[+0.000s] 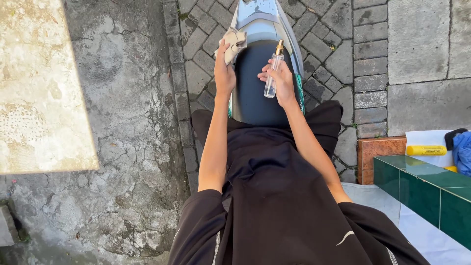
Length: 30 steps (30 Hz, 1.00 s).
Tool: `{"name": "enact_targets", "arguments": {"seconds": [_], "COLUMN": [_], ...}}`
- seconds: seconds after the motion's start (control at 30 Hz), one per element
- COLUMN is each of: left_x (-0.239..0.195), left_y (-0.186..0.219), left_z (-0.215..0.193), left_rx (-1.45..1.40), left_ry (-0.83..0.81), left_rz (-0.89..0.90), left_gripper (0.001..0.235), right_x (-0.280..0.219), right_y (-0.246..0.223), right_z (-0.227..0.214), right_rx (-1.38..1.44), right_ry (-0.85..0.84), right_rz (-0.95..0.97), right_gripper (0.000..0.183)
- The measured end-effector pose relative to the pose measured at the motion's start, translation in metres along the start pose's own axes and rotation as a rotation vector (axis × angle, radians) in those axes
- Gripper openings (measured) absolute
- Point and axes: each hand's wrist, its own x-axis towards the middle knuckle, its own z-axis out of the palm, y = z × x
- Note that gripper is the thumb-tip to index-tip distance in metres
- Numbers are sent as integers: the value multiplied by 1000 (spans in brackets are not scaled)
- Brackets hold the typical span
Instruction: The person sits on the ground and cleans the front body panel of a scooter. They repeatedly spray a liquid from a small bottle onto the surface and wipe it with a cloth, working on different sections of the panel.
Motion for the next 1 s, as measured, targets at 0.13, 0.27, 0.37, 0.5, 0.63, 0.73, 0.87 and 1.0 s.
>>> {"name": "enact_targets", "arguments": {"seconds": [0.13,0.27,0.37,0.5,0.63,0.73,0.87,1.0], "left_x": [-26,-59,-55,-53,-59,-49,-82,-73], "left_y": [-16,-25,17,47,59,132,135,140], "left_z": [-41,-73,-72,-45,-27,-33,-6,-8], "left_rx": [-87,-340,-516,-987,-960,-806,-24,-28], "left_ry": [-162,-137,-133,-203,-180,-35,-24,-223], "left_rz": [-496,-528,-544,-545,-565,-322,-54,-36], "left_gripper": [29,30,36,42,46,64,63,95], "right_x": [-1,-11,-18,-26,-39,-44,-45,-48], "right_y": [6,-1,-8,25,-2,-8,-18,-22], "right_z": [1,15,36,30,36,32,35,28], "right_rx": [-140,-274,-283,-200,-129,-183,-346,-401], "right_ry": [-75,-382,-556,-480,-410,-301,7,203], "right_rz": [-47,-151,-166,-6,6,-46,-62,-64], "right_gripper": [42,43,50,66,65,55,40,39]}}
